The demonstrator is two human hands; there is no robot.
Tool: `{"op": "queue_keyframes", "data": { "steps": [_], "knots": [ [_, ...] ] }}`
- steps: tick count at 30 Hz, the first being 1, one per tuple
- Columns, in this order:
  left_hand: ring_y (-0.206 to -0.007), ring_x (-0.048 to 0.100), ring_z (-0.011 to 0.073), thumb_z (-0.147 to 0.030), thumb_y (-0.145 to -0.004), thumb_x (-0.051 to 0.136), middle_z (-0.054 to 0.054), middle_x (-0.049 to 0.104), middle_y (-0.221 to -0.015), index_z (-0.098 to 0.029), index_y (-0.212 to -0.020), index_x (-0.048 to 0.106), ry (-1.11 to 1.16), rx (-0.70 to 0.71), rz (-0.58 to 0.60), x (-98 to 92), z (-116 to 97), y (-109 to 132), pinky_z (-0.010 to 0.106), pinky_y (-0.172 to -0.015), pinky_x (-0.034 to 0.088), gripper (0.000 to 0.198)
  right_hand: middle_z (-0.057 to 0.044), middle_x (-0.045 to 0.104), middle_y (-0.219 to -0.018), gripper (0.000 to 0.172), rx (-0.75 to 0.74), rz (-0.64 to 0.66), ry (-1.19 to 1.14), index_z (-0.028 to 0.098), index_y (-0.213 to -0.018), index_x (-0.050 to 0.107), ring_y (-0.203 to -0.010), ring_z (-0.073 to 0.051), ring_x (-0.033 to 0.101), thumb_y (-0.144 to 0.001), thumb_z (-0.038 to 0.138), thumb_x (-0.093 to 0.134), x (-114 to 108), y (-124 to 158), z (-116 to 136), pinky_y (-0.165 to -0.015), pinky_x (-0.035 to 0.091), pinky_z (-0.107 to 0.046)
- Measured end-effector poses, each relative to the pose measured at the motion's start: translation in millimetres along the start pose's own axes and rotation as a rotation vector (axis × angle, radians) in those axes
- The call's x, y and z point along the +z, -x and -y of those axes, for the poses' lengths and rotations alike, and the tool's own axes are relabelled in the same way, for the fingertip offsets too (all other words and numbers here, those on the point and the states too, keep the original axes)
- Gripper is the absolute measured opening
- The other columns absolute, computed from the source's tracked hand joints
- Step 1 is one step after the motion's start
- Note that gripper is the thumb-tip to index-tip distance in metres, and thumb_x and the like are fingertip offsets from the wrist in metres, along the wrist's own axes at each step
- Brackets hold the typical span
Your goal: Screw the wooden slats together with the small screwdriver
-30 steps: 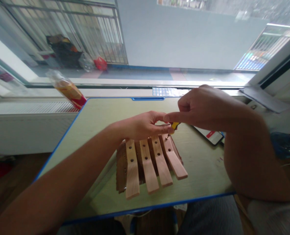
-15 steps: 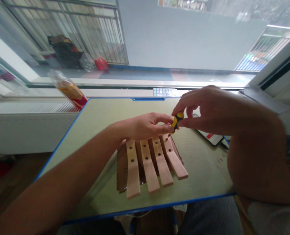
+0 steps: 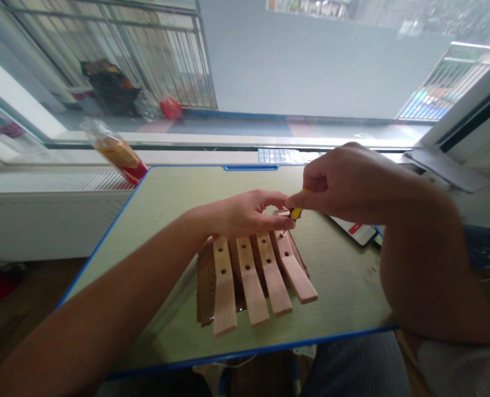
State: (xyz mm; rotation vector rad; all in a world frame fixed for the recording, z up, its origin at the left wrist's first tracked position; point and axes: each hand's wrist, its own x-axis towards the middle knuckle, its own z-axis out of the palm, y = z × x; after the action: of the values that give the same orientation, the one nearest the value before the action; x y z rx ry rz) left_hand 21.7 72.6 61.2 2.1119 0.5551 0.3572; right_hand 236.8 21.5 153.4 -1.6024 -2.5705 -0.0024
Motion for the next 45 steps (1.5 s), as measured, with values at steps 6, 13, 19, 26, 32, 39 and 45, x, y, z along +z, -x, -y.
{"op": "queue_keyframes", "data": {
  "steps": [6,13,19,26,32,39,45],
  "knots": [
    [-0.11,0.066,0.022,-0.05,-0.096,0.066,0.007,0.074,-0.119,-0.019,-0.118,0.069,0.038,0.017,-0.027,1.9,5,0,0.033,-0.098,0.049,0.037,0.003,0.037,-0.044,0.05,0.022,-0.012,0.033,0.022,-0.055,0.06,-0.049,-0.012,0.031,-0.088,0.059,0.066,6,-4,3,-0.056,0.022,-0.035],
    [-0.102,0.067,0.0208,-0.051,-0.097,0.066,0.005,0.075,-0.109,-0.018,-0.111,0.071,0.021,-0.017,-0.027,0.0,3,0,0.032,-0.091,0.049,0.036,0.002,0.047,-0.049,0.047,0.017,0.028,0.016,0.023,-0.06,0.066,-0.053,-0.012,0.041,-0.087,0.061,0.067,3,-3,1,-0.06,0.023,-0.034],
    [-0.104,0.067,0.0211,-0.049,-0.098,0.063,0.005,0.075,-0.111,-0.02,-0.113,0.074,0.016,0.015,-0.002,-1.7,2,-1,0.031,-0.092,0.049,0.035,0.003,0.074,-0.081,0.023,-0.143,0.038,-0.193,0.031,-0.105,0.08,-0.064,-0.013,0.06,-0.085,0.039,0.071,-7,9,-5,-0.063,0.035,-0.03],
    [-0.106,0.066,0.0218,-0.045,-0.099,0.061,0.007,0.074,-0.113,-0.019,-0.117,0.073,0.019,0.028,0.008,-0.9,2,-1,0.031,-0.093,0.048,0.034,0.002,0.072,-0.074,0.013,-0.067,0.043,-0.12,0.028,-0.087,0.081,-0.065,-0.014,0.06,-0.082,0.033,0.07,-5,6,-1,-0.061,0.035,-0.032],
    [-0.105,0.064,0.021,-0.043,-0.097,0.065,0.006,0.074,-0.112,-0.019,-0.11,0.075,-0.01,0.031,0.011,-2.6,-6,0,0.031,-0.093,0.047,0.029,0.002,0.064,-0.061,0.023,-0.019,0.064,-0.074,0.025,-0.076,0.073,-0.055,-0.013,0.05,-0.084,0.046,0.072,-4,3,1,-0.058,0.03,-0.034],
    [-0.104,0.066,0.0213,-0.048,-0.095,0.068,0.005,0.074,-0.108,-0.019,-0.108,0.07,-0.01,0.027,-0.037,0.0,0,0,0.032,-0.094,0.048,0.032,0.001,0.048,-0.051,0.039,0.009,0.007,0.005,0.023,-0.059,0.062,-0.055,-0.014,0.041,-0.086,0.05,0.069,0,0,4,-0.058,0.025,-0.035],
    [-0.101,0.066,0.0199,-0.047,-0.095,0.069,0.005,0.075,-0.108,-0.019,-0.108,0.071,0.035,0.034,-0.034,0.5,3,0,0.03,-0.09,0.049,0.031,0.002,0.039,-0.047,0.05,0.017,0.002,0.028,0.023,-0.053,0.058,-0.054,-0.014,0.035,-0.087,0.058,0.068,5,-4,6,-0.058,0.022,-0.035]
  ]
}}
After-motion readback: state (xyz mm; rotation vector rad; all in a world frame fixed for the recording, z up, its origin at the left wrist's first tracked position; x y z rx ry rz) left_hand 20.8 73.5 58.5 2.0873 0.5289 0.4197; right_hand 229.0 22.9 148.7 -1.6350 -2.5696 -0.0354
